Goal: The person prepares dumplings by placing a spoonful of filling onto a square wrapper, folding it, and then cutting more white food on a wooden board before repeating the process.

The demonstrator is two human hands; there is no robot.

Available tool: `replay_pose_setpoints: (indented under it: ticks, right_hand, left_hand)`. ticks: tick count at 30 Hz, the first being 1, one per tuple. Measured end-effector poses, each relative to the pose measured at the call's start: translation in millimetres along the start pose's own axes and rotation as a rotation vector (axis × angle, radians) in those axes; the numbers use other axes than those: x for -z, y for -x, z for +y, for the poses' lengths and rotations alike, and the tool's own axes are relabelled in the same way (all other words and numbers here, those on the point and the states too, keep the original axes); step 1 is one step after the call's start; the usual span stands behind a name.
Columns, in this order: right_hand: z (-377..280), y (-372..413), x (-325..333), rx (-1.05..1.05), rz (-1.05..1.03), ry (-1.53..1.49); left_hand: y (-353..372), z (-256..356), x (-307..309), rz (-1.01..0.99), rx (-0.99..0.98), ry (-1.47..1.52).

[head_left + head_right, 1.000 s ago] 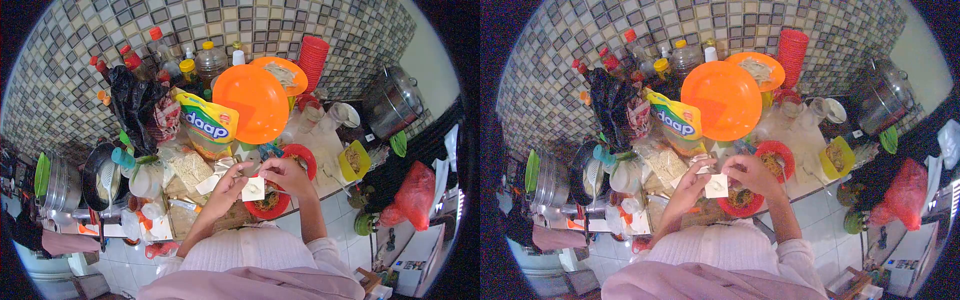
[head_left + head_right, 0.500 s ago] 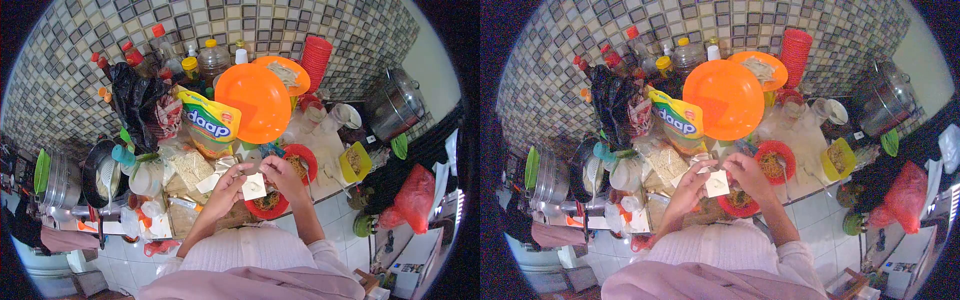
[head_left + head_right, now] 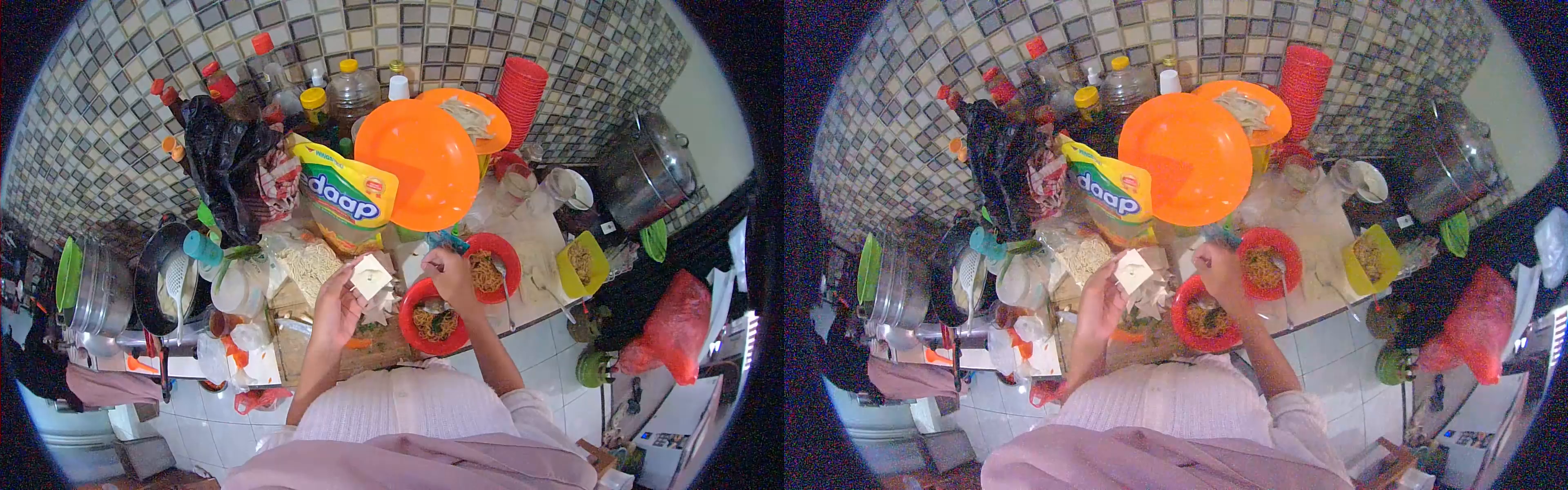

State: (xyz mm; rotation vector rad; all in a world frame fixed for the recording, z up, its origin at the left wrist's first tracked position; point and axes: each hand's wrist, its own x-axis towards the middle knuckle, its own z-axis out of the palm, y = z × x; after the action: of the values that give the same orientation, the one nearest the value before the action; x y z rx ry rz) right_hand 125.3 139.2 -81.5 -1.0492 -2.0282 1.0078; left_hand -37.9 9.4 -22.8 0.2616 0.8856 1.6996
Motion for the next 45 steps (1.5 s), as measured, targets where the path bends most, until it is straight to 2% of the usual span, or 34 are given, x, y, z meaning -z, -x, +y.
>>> replay_pose_setpoints:
  ticks: [9,13,15,16,18,19,21,28,32,33,34,35,36,38,45]
  right_hand:
    - [14,-4,-16,0.036,-0.114,0.069]
    - [-19,2,-8,0.024,-0.019,0.160]
    - [-53,7,7,0.116,0.005,-0.181]
    - [-62,10,10,0.117,0.002,-0.181]
    - [-71,19,13,0.332,0.088,-0.178]
    - [-71,21,12,0.332,0.087,-0.177]
    - [-69,26,9,0.600,0.136,0.001]
    - [-67,34,6,0.682,0.131,0.109]
    - [-73,34,3,0.601,0.220,-0.042]
    - [-77,35,5,0.472,0.226,-0.117]
    - [-80,36,6,0.342,0.231,-0.192]
    - [-80,36,5,0.343,0.231,-0.191]
    - [-80,35,4,0.282,0.240,-0.246]
    - [-78,36,3,0.220,0.249,-0.299]
    - [-75,35,-2,0.158,0.226,-0.413]
  left_hand:
    - [-5,-5,9,0.002,-0.014,0.078]
    - [-7,-8,11,-0.003,0.008,0.092]
    - [-6,-8,7,-0.004,0.006,0.080]
    - [-4,-6,1,-0.037,0.009,0.077]
    - [0,-2,-8,-0.071,0.011,0.075]
    - [2,-1,-12,-0.099,0.005,0.065]
    - [6,0,-19,-0.128,0.002,0.055]
    - [11,-8,-28,-0.222,-0.031,0.013]
    - [15,-10,-32,-0.233,-0.091,0.020]
    - [15,-13,-30,-0.235,-0.092,0.020]
    - [13,-18,-26,-0.274,-0.180,-0.031]
    - [12,-20,-24,-0.313,-0.269,-0.083]
    - [12,-21,-25,-0.313,-0.269,-0.083]
    - [11,-20,-27,-0.307,-0.376,-0.271]
    - [9,-24,-29,-0.129,-0.316,-0.292]
